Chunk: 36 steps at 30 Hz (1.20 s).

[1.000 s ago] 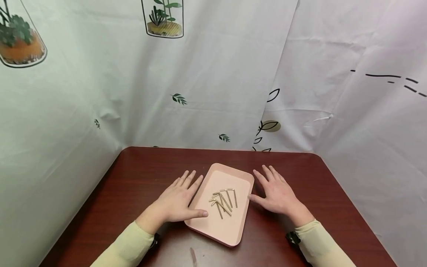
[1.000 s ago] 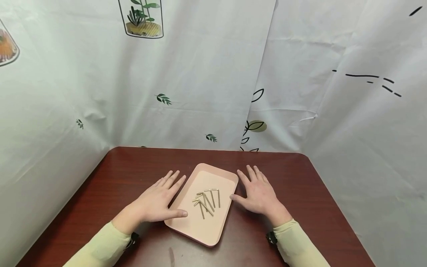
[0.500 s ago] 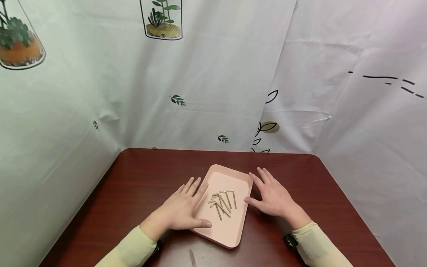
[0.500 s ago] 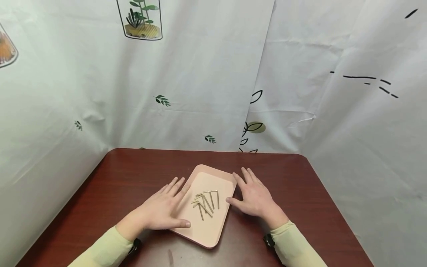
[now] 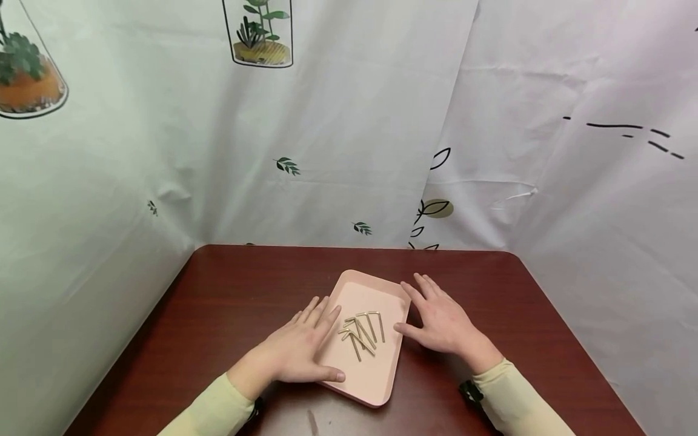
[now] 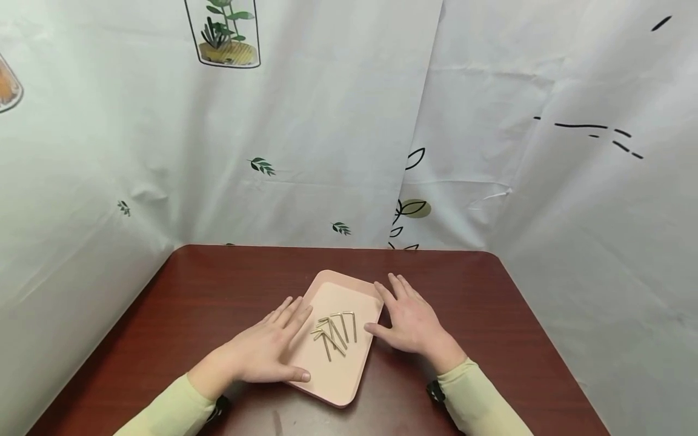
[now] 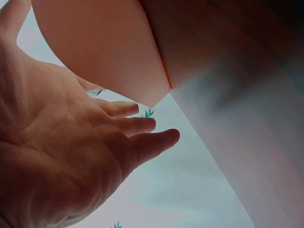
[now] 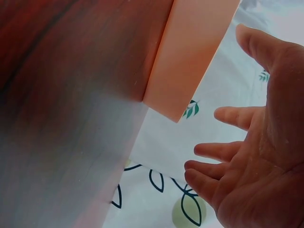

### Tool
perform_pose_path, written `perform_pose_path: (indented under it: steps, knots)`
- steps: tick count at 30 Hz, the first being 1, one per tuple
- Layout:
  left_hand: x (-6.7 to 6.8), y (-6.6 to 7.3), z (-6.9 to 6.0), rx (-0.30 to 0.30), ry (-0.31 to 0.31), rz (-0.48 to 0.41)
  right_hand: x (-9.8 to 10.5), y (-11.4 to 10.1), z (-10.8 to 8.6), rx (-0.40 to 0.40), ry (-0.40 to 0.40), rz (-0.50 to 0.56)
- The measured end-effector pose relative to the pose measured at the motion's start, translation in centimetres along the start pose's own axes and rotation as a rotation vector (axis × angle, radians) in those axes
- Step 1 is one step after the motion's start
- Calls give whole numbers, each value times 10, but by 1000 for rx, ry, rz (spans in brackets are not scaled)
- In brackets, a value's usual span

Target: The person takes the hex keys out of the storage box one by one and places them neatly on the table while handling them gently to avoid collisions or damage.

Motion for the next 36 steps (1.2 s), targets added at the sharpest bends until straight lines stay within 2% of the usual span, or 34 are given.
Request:
perform_pose_path:
  steps: [19, 29, 36]
  knots:
    - [-4, 4, -7, -47, -17, -64, -1, -10, 4, 10, -4, -4]
    - [-4, 3, -3, -50, -32, -80, -1, -25, 12, 72, -2, -3]
    - [-6, 2, -4, -25, -39, -55, -4, -34, 23, 65, -47, 3]
Point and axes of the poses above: each hand's wrist, its own z-axis towards the middle knuckle, its own x-axis out of the back of the hand, y = z × x, the point moved 10 cm from there along z, towards the middle knuckle, and after that the axes turned 14 degrees about -y, right-handed, at the moved point
